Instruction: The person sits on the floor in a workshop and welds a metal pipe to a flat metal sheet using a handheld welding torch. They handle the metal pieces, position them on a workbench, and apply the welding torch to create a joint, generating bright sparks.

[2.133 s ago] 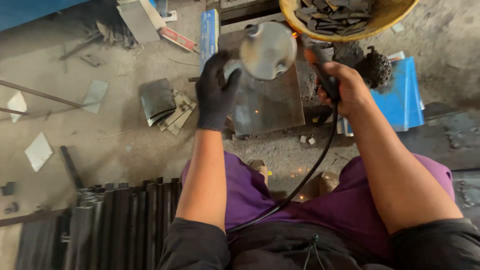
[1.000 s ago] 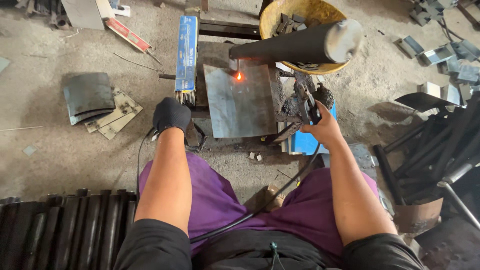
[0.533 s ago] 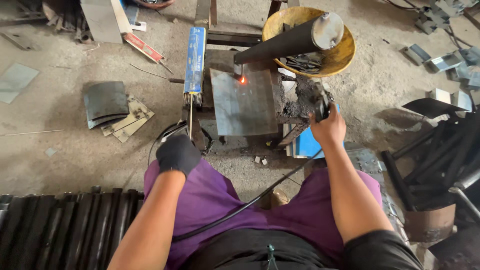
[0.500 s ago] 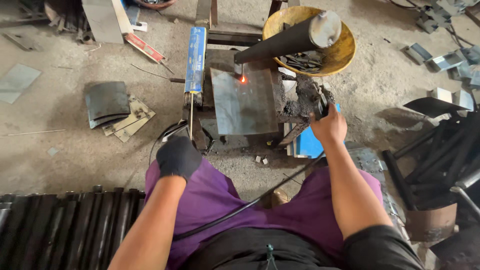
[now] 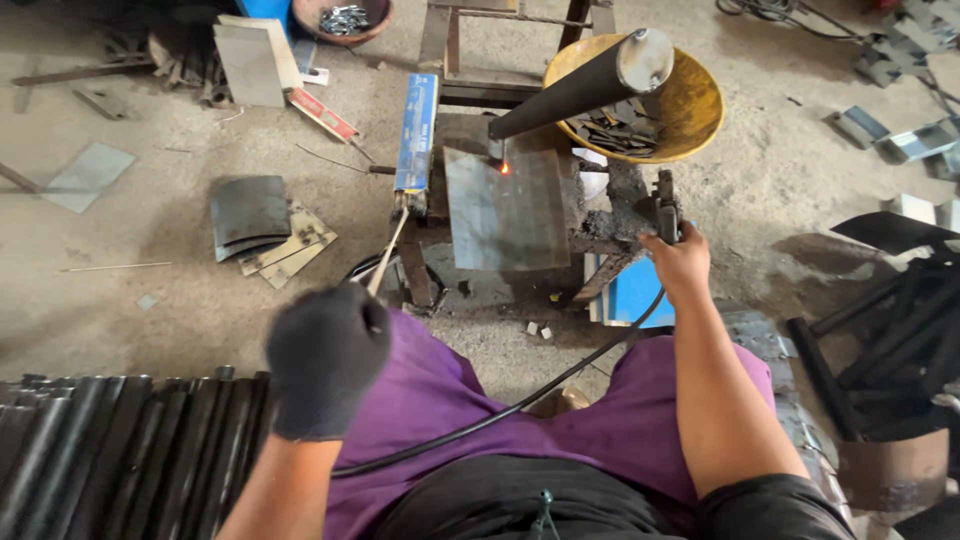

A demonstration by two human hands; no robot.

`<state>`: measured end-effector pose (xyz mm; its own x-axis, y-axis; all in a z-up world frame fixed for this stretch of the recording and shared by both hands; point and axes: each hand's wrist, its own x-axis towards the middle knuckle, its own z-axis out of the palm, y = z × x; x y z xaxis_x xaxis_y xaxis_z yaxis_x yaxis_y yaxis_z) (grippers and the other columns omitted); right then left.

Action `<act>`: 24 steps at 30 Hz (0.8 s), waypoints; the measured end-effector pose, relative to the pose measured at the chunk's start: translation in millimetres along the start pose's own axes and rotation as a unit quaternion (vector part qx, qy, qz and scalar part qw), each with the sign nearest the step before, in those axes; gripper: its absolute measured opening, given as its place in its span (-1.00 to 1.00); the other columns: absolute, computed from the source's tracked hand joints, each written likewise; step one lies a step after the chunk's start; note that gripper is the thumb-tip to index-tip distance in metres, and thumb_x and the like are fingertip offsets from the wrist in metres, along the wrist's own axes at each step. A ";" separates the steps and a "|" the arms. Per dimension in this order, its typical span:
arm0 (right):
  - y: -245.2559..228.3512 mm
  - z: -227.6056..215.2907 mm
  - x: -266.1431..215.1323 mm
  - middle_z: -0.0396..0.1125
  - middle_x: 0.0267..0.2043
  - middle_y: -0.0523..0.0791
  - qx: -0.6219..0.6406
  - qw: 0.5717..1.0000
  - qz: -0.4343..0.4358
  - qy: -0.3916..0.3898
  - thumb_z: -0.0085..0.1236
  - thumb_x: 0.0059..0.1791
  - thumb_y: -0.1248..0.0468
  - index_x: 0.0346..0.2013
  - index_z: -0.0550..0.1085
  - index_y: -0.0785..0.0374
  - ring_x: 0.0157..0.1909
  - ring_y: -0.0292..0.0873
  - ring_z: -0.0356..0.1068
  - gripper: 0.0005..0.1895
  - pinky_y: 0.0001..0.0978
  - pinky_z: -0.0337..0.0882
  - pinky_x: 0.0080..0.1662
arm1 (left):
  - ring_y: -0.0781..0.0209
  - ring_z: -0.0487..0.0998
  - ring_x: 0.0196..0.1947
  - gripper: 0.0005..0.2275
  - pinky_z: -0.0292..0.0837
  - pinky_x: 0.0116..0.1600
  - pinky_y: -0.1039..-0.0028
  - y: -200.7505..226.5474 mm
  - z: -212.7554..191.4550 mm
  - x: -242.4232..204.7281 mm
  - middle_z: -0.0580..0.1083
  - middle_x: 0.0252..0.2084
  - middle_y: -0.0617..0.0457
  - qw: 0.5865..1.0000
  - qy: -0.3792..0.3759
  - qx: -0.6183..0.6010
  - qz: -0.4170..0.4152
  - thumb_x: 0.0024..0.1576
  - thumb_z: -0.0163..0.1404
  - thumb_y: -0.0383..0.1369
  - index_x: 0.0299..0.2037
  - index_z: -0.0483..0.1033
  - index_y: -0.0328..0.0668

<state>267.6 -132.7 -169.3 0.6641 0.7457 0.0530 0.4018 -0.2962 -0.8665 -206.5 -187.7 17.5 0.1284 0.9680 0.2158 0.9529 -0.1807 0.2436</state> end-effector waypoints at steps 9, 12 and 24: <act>11.4 20.2 -25.1 0.38 -0.09 -0.17 0.280 0.950 -0.075 -0.118 0.30 -0.07 0.37 0.23 0.31 0.25 -0.06 -0.26 0.39 -0.41 -0.42 0.41 0.00 | 0.32 0.62 -0.34 -0.92 0.57 -0.26 0.56 -6.1 -23.8 9.5 0.56 -0.25 -0.01 0.785 0.407 -0.420 0.205 0.34 -0.08 -0.61 -0.04 0.39 -0.31; -2.3 21.4 -53.1 0.37 0.01 -0.14 0.253 0.948 -0.072 -0.180 0.28 -0.11 0.36 0.29 0.25 0.21 0.02 -0.19 0.36 -0.31 -0.36 0.39 0.07 | 0.35 0.55 -0.39 -0.88 0.51 -0.28 0.58 14.3 46.5 25.4 0.54 -0.32 0.02 0.769 0.261 -0.550 0.195 0.33 -0.03 -0.53 0.04 0.43 -0.28; -46.6 3.6 -112.1 0.47 -0.16 -0.06 0.059 0.967 -0.234 -0.081 0.29 -0.08 0.23 0.15 0.44 0.39 -0.12 -0.24 0.43 -0.46 -0.38 0.44 -0.02 | -0.14 0.62 -0.35 -0.88 0.51 -0.30 0.18 52.4 137.8 28.8 0.58 -0.32 -0.12 0.908 0.134 -0.325 0.228 0.18 0.10 -0.34 -0.14 0.59 -0.12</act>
<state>172.1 -200.3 -136.6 0.3156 0.8681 0.3832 0.5535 0.1596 -0.8174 -115.0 -145.3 -93.8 0.3143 0.7060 0.6346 0.4432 -0.7003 0.5596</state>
